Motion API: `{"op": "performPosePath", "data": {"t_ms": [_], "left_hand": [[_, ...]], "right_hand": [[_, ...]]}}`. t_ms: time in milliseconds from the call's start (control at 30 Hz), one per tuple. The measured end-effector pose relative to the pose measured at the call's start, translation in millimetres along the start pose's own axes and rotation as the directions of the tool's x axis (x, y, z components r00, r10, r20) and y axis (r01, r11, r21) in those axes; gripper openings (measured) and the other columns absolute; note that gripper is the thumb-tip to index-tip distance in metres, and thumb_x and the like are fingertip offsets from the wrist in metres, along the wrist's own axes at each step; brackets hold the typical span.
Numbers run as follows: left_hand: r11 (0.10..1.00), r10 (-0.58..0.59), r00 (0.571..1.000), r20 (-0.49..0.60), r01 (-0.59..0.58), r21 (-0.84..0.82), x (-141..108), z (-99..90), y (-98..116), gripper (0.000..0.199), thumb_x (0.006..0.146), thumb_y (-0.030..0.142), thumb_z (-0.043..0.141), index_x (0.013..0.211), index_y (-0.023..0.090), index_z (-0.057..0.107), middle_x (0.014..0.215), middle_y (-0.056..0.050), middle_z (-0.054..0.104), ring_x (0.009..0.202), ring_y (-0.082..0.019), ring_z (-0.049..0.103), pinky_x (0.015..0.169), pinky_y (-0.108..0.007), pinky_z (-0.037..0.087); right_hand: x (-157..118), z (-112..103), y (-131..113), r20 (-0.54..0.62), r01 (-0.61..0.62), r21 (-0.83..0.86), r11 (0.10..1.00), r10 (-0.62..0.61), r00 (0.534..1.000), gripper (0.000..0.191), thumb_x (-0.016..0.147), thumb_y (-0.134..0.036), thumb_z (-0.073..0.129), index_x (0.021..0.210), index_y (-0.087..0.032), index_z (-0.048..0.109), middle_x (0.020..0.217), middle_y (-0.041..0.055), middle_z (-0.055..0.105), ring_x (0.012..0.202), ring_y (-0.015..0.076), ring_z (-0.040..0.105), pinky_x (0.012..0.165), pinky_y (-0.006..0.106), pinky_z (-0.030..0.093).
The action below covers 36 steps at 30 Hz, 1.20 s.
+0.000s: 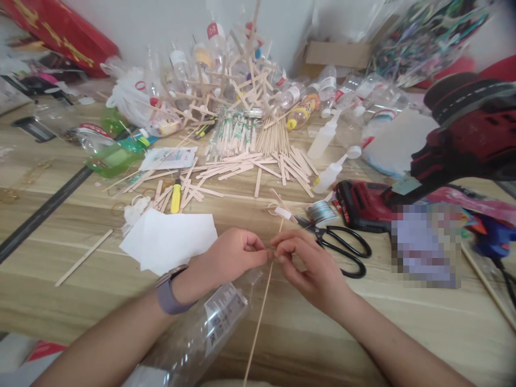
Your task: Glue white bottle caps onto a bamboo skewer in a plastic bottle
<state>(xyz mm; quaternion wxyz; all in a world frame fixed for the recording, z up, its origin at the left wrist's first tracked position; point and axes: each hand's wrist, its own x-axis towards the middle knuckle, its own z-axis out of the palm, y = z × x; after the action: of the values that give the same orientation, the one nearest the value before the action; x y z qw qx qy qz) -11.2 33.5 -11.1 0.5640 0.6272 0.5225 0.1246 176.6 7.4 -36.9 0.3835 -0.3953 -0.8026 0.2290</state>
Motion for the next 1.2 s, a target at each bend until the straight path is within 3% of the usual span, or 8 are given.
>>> {"op": "performPosePath", "data": {"t_ms": [367, 567, 700, 800, 1000, 1200], "left_hand": [[0.999, 0.03, 0.998, -0.054, -0.029, 0.028, -2.3, 0.0, 2.3, 0.029, 0.077, 0.041, 0.059, 0.064, 0.015, 0.056, 0.054, 0.006, 0.045, 0.051, -0.007, 0.035, 0.046, -0.021, 0.023], [0.955, -0.099, 0.995, 0.031, 0.103, -0.278, -0.1, 1.8, -0.3, 0.031, 0.077, 0.045, 0.058, 0.064, 0.017, 0.055, 0.045, 0.008, 0.035, 0.042, -0.007, 0.027, 0.042, -0.023, 0.016], [0.902, -0.052, 0.991, 0.126, 0.101, -0.419, 1.6, 3.1, -2.4, 0.033, 0.079, 0.04, 0.057, 0.056, 0.018, 0.049, 0.037, 0.008, 0.033, 0.038, -0.006, 0.025, 0.043, -0.025, 0.016], [0.883, -0.05, 0.989, 0.142, 0.11, -0.456, 2.0, 3.5, -4.1, 0.03, 0.079, 0.041, 0.059, 0.062, 0.017, 0.053, 0.038, 0.008, 0.035, 0.038, -0.006, 0.024, 0.043, -0.024, 0.016], [0.904, -0.04, 0.991, 0.125, 0.089, -0.419, -0.1, 5.9, -5.5, 0.029, 0.08, 0.043, 0.06, 0.073, 0.015, 0.06, 0.041, 0.009, 0.035, 0.04, -0.006, 0.025, 0.043, -0.022, 0.017], [0.979, 0.023, 0.999, 0.038, -0.015, -0.202, -4.2, 8.9, -2.7, 0.028, 0.085, 0.042, 0.053, 0.083, 0.016, 0.063, 0.047, 0.008, 0.041, 0.041, -0.006, 0.033, 0.041, -0.019, 0.022]], "right_hand": [[0.5, 0.2, 0.2, -0.013, -0.017, -0.036, 0.999, 0.016, 1.0, 0.014, 0.086, -0.01, 0.049, 0.082, -0.023, 0.052, 0.084, 0.0029, 0.07, 0.077, 0.015, 0.067, 0.067, 0.025, 0.053], [1.5, -1.8, 0.1, 0.033, -0.006, -0.031, 0.999, 0.007, 0.999, 0.014, 0.086, -0.009, 0.049, 0.084, -0.023, 0.054, 0.087, 0.0023, 0.072, 0.078, 0.014, 0.068, 0.07, 0.024, 0.053], [0.9, -1.2, 0.0, 0.039, 0.012, -0.043, 0.999, -0.01, 0.999, 0.014, 0.087, -0.01, 0.05, 0.086, -0.023, 0.055, 0.087, 0.0032, 0.071, 0.079, 0.015, 0.068, 0.068, 0.024, 0.053], [0.7, -0.5, -0.1, 0.037, 0.043, -0.051, 0.998, -0.041, 0.998, 0.012, 0.089, -0.012, 0.05, 0.087, -0.022, 0.057, 0.086, 0.0039, 0.07, 0.079, 0.015, 0.067, 0.067, 0.024, 0.052], [0.3, 0.9, -1.3, 0.009, 0.005, -0.07, 0.998, -0.004, 1.0, 0.011, 0.09, -0.014, 0.05, 0.087, -0.021, 0.058, 0.081, 0.0037, 0.067, 0.073, 0.0148, 0.065, 0.064, 0.024, 0.051], [0.3, 2.4, -1.8, -0.036, -0.091, -0.046, 0.995, 0.089, 0.995, 0.01, 0.088, -0.016, 0.054, 0.083, -0.021, 0.061, 0.074, 0.0017, 0.066, 0.067, 0.0141, 0.063, 0.059, 0.023, 0.049]]}}
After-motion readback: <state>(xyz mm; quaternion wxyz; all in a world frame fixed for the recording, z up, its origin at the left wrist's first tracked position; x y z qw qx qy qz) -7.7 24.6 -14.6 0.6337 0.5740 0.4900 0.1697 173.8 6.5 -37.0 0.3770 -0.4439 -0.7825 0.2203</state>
